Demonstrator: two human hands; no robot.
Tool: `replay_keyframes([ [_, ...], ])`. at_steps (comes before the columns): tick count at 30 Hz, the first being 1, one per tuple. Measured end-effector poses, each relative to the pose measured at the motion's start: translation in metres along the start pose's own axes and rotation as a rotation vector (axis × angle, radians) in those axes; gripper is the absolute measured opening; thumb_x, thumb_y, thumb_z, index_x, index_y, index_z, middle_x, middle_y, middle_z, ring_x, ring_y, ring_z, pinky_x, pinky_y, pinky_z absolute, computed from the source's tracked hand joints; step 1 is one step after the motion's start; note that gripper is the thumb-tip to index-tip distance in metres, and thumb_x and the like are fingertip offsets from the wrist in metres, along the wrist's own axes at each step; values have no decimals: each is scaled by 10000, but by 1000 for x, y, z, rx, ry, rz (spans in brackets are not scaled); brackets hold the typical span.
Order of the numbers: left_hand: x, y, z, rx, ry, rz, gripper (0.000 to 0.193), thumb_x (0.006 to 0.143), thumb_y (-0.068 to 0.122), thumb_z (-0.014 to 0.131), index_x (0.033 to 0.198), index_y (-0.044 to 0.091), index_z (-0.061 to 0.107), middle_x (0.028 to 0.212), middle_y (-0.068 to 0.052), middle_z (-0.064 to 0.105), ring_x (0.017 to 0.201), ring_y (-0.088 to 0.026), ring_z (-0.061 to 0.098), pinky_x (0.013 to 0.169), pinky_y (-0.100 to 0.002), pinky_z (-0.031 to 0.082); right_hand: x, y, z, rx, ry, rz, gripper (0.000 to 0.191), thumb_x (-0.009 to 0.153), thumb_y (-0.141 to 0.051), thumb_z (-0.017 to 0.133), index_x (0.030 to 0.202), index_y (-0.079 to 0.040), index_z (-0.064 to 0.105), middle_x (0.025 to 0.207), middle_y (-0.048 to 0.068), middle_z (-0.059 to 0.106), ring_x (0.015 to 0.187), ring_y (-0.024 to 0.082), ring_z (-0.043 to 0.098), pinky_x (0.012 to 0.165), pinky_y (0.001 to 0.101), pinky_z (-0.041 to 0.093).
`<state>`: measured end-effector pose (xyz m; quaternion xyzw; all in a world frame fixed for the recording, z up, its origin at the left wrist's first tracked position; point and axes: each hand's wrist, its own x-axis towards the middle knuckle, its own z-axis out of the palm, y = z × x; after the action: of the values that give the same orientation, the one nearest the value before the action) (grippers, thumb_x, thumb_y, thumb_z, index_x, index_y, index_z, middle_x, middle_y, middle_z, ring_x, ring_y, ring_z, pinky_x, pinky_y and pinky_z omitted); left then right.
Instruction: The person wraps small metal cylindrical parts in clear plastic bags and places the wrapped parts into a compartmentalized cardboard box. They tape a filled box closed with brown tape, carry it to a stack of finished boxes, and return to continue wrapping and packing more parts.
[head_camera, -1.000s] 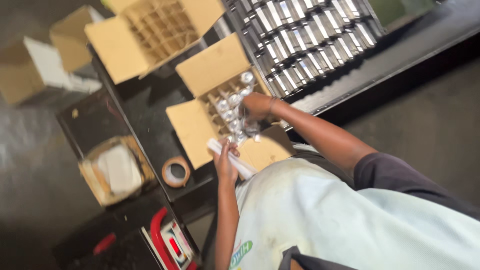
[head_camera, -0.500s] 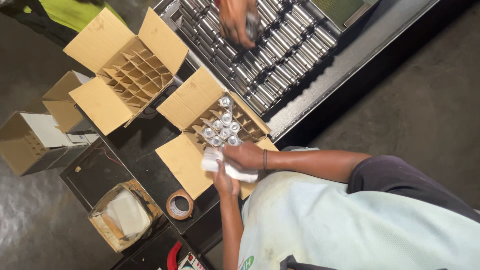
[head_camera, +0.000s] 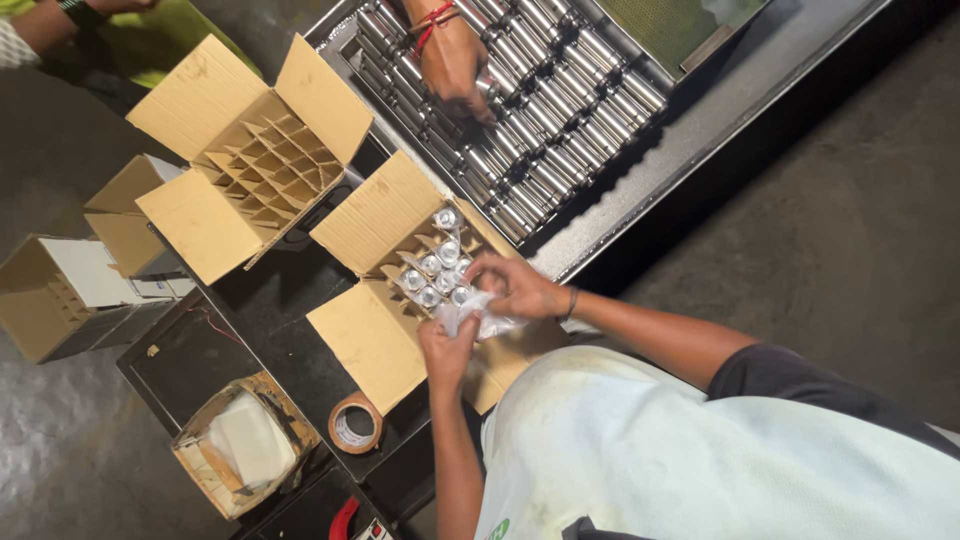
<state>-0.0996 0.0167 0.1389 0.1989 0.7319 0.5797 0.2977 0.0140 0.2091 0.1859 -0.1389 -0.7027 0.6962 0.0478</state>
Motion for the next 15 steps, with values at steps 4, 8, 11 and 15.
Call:
replay_keyframes([
  [4,-1,35,-28,692,182,36,248,796,225,824,895,-1,802,730,-209,724,656,-295,700,644,-414,548,4,13,-55,-1113,511,80,626,697,-208,873,1230,11,628,1078,202,647,954,349,691,785,435,533],
  [8,-8,51,-28,483,165,-107,267,861,246,776,885,-19,774,685,-191,730,625,-264,728,644,-395,548,16,36,-100,-1049,621,325,597,789,-157,836,1221,167,581,1127,405,559,803,505,677,717,424,584],
  [11,-13,56,-15,440,151,-5,247,862,224,761,923,-16,761,703,-187,724,628,-271,726,634,-397,541,27,38,-116,-1069,626,410,492,832,-183,802,1165,138,637,1055,398,610,665,393,713,515,385,603],
  [15,-12,59,-3,443,100,86,226,897,194,735,937,-28,747,723,-196,711,633,-281,700,625,-399,528,31,27,-121,-1071,413,578,430,855,-415,776,774,5,728,724,170,671,646,287,662,603,368,506],
])
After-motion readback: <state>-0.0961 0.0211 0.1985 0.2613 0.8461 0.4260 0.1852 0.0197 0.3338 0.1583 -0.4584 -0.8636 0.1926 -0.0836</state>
